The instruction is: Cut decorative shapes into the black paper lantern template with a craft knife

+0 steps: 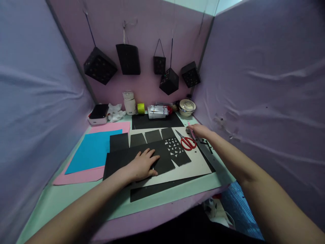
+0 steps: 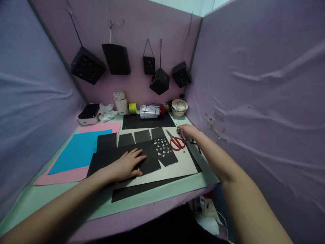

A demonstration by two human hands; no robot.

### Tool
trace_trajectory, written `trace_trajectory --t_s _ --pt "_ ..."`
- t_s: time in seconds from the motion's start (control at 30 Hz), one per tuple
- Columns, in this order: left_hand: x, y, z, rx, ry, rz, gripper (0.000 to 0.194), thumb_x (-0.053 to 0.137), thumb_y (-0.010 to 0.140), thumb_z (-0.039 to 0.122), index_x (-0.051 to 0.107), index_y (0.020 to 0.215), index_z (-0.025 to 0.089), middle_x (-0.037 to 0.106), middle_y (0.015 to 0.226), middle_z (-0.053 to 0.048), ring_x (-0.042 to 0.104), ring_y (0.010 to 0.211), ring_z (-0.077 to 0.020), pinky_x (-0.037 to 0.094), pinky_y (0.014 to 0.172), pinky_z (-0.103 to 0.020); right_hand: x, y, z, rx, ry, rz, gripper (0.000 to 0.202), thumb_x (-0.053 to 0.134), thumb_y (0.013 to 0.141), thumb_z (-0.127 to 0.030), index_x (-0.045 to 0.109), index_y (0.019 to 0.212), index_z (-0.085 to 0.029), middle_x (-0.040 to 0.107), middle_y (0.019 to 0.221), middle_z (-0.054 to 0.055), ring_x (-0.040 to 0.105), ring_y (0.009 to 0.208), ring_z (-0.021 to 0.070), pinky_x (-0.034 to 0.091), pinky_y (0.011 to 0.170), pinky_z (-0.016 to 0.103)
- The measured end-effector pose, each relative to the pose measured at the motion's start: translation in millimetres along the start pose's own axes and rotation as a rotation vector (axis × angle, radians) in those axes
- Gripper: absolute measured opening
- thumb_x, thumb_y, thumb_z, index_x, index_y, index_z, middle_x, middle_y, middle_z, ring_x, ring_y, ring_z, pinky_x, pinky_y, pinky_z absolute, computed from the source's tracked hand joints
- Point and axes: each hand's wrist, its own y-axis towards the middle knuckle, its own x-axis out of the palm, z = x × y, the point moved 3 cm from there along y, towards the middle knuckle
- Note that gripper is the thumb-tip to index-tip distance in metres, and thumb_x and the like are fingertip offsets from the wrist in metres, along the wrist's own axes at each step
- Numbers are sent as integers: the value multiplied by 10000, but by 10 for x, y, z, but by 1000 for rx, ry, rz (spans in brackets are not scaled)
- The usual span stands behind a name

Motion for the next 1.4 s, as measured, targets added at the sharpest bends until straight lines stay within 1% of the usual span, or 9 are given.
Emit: trace_trajectory --t_s 0.13,0.3,0.47,0.63,0.9,0.97,1.07,1.2,1.4 --pt "6 -19 -27 6 -3 4 705 663 824 474 440 1455 253 252 1592 -165 184 1477 -384 200 1140 -602 64 96 69 124 -12 18 502 519 893 -81 499 1376 -213 627 1298 145 607 1149 265 465 910 325" --pt "51 -34 -66 12 -8 8 715 650 831 493 420 1466 261 224 1604 -149 147 1491 -361 162 1159 -589 175 85 238 340 0 30 354 587 940 -351 568 1241 -167 599 1247 103 624 1056 221 545 890 433" --pt "89 -40 -81 16 0 18 723 635 844 499 397 1480 251 213 1608 -147 128 1495 -356 151 1164 -587 238 67 244 368 114 68 349 591 938 -351 572 1234 -168 597 1248 99 624 1057 219 548 887 429" --pt "111 -43 -81 2 17 20 703 618 856 521 395 1476 276 208 1614 -125 129 1495 -351 155 1166 -587 61 56 159 330 312 295 257 587 924 -297 630 1135 -157 660 1125 114 642 1006 229 531 880 403" --pt "61 -96 -22 18 42 6 758 636 802 626 465 1434 245 286 1582 -154 232 1459 -401 277 1120 -579 -243 -132 -422 120 848 703 341 509 838 -240 501 1178 -238 713 1005 29 679 897 152 517 698 254" --pt "-14 -94 -45 47 43 39 683 631 806 627 548 1361 239 407 1525 -141 371 1400 -379 382 1074 -489 -218 -215 -577 26 1462 824 317 711 713 -265 549 985 -247 712 866 -1 666 778 139 488 627 228" --pt "-163 -40 -151 54 39 151 521 556 890 557 602 1285 220 611 1338 -104 592 1202 -297 488 942 -361 -135 -293 -832 14 1631 776 344 757 702 -421 515 882 -257 612 629 -67 557 534 89 421 503 199" --pt "-291 85 -359 13 42 340 344 543 929 419 654 1162 191 675 1218 -87 630 1122 -267 490 908 -337 -11 -349 -1082 31 1740 674 426 735 722 -542 429 733 -245 343 418 -133 299 359 54 290 400 194" --pt "-204 144 -546 -64 34 529 283 484 954 335 687 837 177 719 1000 -82 665 967 -240 502 829 -323 -3 -374 -1191 100 1811 632 451 775 684 -463 383 722 -243 368 422 -132 290 367 47 238 388 183"
